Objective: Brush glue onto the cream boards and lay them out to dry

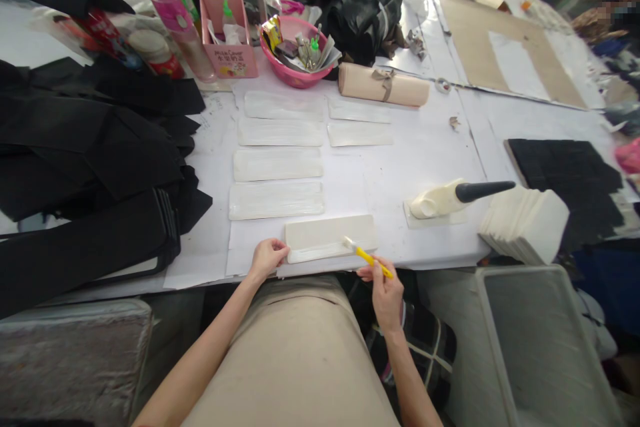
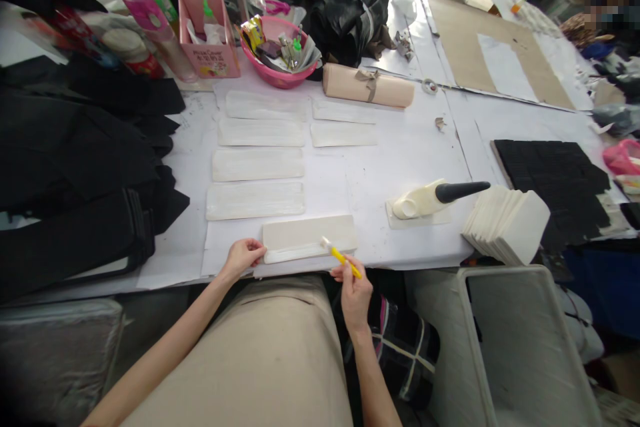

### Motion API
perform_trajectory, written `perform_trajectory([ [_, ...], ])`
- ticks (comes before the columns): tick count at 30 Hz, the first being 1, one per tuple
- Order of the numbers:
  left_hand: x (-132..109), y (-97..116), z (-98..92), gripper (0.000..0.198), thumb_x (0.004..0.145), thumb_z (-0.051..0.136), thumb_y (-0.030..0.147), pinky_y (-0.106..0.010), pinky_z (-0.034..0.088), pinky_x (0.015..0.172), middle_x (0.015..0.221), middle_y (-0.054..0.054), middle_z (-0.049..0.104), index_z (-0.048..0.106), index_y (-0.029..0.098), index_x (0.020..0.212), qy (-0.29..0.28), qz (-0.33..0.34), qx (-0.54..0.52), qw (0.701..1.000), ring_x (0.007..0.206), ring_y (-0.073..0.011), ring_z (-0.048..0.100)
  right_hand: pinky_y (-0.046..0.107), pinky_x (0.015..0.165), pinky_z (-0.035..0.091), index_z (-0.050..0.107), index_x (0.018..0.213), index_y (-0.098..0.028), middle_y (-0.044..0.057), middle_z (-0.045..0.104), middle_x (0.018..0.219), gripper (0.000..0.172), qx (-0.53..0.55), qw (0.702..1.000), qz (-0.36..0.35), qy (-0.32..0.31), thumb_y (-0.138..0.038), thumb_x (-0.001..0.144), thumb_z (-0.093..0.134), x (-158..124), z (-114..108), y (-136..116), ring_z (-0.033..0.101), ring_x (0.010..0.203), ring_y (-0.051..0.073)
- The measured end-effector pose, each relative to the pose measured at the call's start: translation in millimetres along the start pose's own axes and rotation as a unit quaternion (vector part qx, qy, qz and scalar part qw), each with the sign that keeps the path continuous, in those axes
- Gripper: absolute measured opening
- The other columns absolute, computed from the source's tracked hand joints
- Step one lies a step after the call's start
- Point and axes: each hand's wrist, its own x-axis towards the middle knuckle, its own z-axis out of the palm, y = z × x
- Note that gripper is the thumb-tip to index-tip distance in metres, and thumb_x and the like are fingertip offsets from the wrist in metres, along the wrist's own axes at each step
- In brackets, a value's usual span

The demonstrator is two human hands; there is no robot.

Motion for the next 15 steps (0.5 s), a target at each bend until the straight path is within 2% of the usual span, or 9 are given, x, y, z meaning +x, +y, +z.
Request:
perform_trajectory([
  [4, -1, 6, -2.1, 0.01, 0.065, 0.065, 0.024, -0.021, 0.041, 0.041, 0.045, 0.002, 0.058, 0.06, 0.015, 0.067, -0.013, -0.008, -0.01, 1.0, 0.042, -0.0126, 0.054, 0.029, 0.061, 0.057, 0.06, 0.11, -0.019, 0.003, 0.07, 0.073, 0.03, 0.086, 0.983, 0.008, -0.161, -0.042, 0.096, 0.046, -16, 52, -15, 0.069, 0.065, 0.018],
  [6, -2, 8, -2.3, 0.01, 0.065, 0.065, 0.023, -0.021, 0.041, 0.041, 0.044, 0.002, 0.058, 0.06, 0.015, 0.067, -0.016, -0.012, -0.013, 1.0, 0.041, -0.0121, 0.054, 0.028, 0.061, 0.057, 0.06, 0.11, -0.018, 0.002, 0.069, 0.071, 0.03, 0.098, 0.976, 0.014, -0.196, -0.042, 0.096, 0.046, -19, 69, -13, 0.069, 0.064, 0.017],
  [8, -2, 8, -2.0, 0.009, 0.066, 0.064, 0.022, -0.02, 0.041, 0.04, 0.044, 0.002, 0.058, 0.06, 0.015, 0.067, -0.015, -0.015, -0.017, 1.0, 0.041, -0.0121, 0.055, 0.027, 0.06, 0.057, 0.06, 0.109, -0.017, 0.002, 0.07, 0.07, 0.032, 0.1, 0.973, 0.021, -0.206, -0.043, 0.096, 0.047, -18, 76, -6, 0.069, 0.063, 0.017],
  [11, -1, 6, -1.3, 0.007, 0.066, 0.064, 0.02, -0.02, 0.042, 0.039, 0.044, 0.003, 0.058, 0.059, 0.015, 0.066, -0.014, -0.016, -0.022, 1.0, 0.041, -0.0122, 0.055, 0.028, 0.058, 0.057, 0.06, 0.109, -0.015, 0.003, 0.07, 0.07, 0.035, 0.09, 0.983, 0.027, -0.161, -0.045, 0.095, 0.048, -11, 65, 6, 0.069, 0.063, 0.018],
  [15, 1, 3, -1.4, 0.006, 0.066, 0.064, 0.018, -0.02, 0.041, 0.039, 0.044, 0.003, 0.058, 0.059, 0.016, 0.066, -0.018, -0.013, -0.029, 0.999, 0.04, -0.0123, 0.055, 0.03, 0.062, 0.058, 0.06, 0.11, -0.014, 0.005, 0.069, 0.074, 0.037, 0.006, 1.0, 0.001, -0.01, -0.046, 0.095, 0.048, 1, 31, 14, 0.069, 0.065, 0.019],
])
